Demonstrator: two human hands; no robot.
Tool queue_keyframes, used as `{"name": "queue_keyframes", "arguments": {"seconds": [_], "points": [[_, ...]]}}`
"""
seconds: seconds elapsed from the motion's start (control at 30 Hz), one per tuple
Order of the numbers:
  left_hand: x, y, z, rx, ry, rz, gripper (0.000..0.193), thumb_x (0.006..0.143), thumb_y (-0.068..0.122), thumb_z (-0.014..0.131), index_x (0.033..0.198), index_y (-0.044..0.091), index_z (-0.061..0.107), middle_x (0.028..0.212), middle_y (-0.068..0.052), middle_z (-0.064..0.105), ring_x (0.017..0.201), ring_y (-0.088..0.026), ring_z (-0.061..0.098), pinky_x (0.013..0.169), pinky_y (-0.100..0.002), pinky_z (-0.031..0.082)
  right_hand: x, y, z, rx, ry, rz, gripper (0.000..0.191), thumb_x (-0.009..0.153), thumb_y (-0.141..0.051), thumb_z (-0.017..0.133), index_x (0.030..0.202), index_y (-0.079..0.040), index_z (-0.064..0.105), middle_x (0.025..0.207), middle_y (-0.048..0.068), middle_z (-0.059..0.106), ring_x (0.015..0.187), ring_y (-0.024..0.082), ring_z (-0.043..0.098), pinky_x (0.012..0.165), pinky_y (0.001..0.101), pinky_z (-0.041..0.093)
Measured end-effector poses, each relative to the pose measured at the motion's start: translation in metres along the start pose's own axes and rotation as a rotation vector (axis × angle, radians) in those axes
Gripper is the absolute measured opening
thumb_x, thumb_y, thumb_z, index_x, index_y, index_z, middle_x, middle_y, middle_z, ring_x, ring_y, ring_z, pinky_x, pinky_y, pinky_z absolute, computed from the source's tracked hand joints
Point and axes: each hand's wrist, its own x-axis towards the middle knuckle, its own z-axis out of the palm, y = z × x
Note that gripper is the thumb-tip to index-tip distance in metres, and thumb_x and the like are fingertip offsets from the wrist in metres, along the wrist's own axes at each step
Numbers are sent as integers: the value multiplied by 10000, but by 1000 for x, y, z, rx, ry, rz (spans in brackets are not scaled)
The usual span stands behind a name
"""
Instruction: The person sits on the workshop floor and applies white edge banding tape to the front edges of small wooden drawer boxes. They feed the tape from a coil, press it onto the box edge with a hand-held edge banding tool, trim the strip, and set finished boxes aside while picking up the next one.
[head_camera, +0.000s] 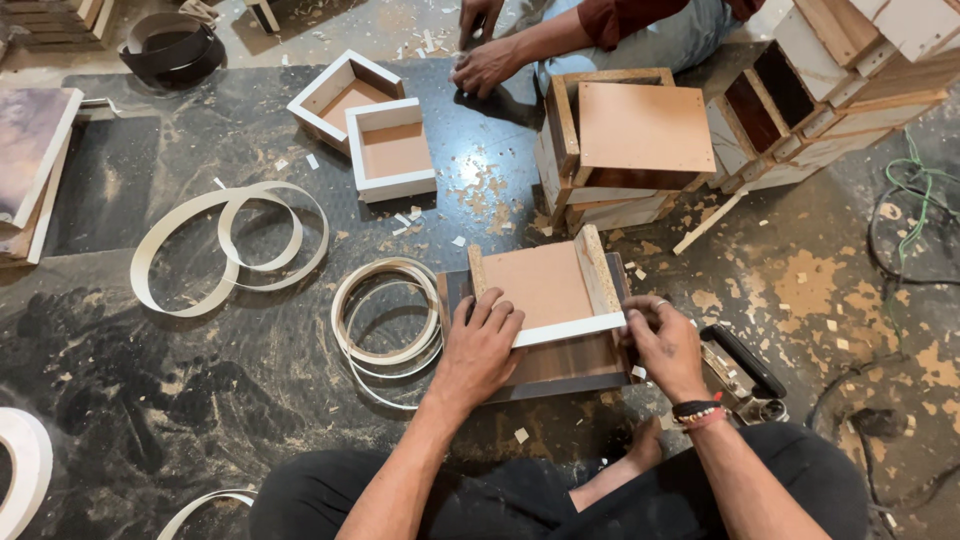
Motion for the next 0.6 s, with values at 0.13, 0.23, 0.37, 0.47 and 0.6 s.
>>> {"name": "queue_keyframes", "arguments": {"seconds": [0.13,0.23,0.37,0.47,0.6], "points": [[1,7,1,62,-53,-68,754,734,275,836,1365,4,523,1245,-143,613,1286,-320,490,984,-496,405,0,10,1,205,87,-89,332,990,-174,560,1301,-98,644,1066,47,739,859,125,698,711,277,595],[9,31,2,37,-201,-268,905,747,363,845,1463,0,426,1228,-161,602,1198,-304,498,936,-473,405,-9,17,2,37,187,-101,310,1023,-232,573,1250,-63,700,1114,98,699,929,178,687,756,332,595],[11,76,-10,-498,-295,-662,1095,713,470,843,1578,88,289,1333,-143,508,1206,-266,496,991,-455,394,-25,22,9,89,6,-2,399,1068,-359,524,1254,-63,716,1076,142,771,932,231,719,827,359,576],[-1,96,-24,-960,-238,-549,906,816,379,761,1527,50,306,1456,-188,407,1357,-336,455,1043,-446,481,-29,17,14,295,-131,-95,453,1042,-357,497,1367,-60,605,1224,133,719,1068,201,690,843,338,559],[-10,92,-28,-890,-97,-243,772,904,279,737,1539,23,380,1482,-233,498,1403,-402,486,1156,-478,414,-22,0,21,340,-144,-147,613,988,-293,583,1514,-41,391,1380,129,610,1196,214,621,921,361,522]]}}
